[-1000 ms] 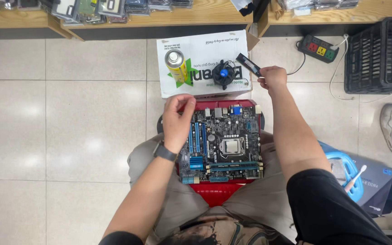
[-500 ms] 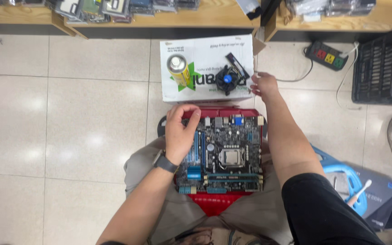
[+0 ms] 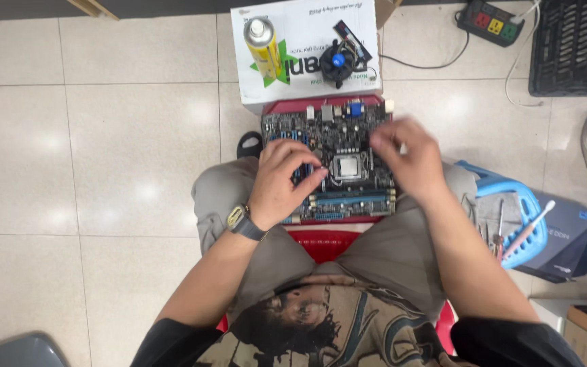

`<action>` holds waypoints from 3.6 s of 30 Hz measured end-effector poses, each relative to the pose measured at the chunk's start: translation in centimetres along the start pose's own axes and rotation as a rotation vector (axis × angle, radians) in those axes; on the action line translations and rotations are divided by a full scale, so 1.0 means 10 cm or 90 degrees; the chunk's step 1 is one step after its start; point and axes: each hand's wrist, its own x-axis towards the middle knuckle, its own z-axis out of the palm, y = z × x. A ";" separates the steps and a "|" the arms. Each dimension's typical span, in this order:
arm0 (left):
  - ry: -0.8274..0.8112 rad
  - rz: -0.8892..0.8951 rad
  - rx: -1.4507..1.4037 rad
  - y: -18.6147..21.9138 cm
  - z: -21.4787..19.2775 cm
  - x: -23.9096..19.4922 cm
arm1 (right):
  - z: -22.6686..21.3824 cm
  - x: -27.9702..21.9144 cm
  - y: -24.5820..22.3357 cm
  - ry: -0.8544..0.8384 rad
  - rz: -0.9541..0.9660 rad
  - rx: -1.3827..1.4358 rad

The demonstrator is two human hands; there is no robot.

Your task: The person removes a CPU fan from a motherboard and places it on a nearby box. The person then uses a screwdriver to remove screws from the motherboard and continues to manipulate the components.

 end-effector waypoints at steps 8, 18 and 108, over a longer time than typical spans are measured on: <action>-0.031 0.145 0.161 -0.06 0.16 -0.46 | -0.05 -0.89 -0.14 -0.047 -0.155 -0.187; -0.026 0.222 0.285 -0.19 0.35 -0.51 | 0.01 -0.94 0.03 -0.051 -0.200 -0.307; 0.116 -0.201 -0.131 -0.17 -0.02 0.80 | 1.76 3.37 2.58 -0.341 0.217 -0.331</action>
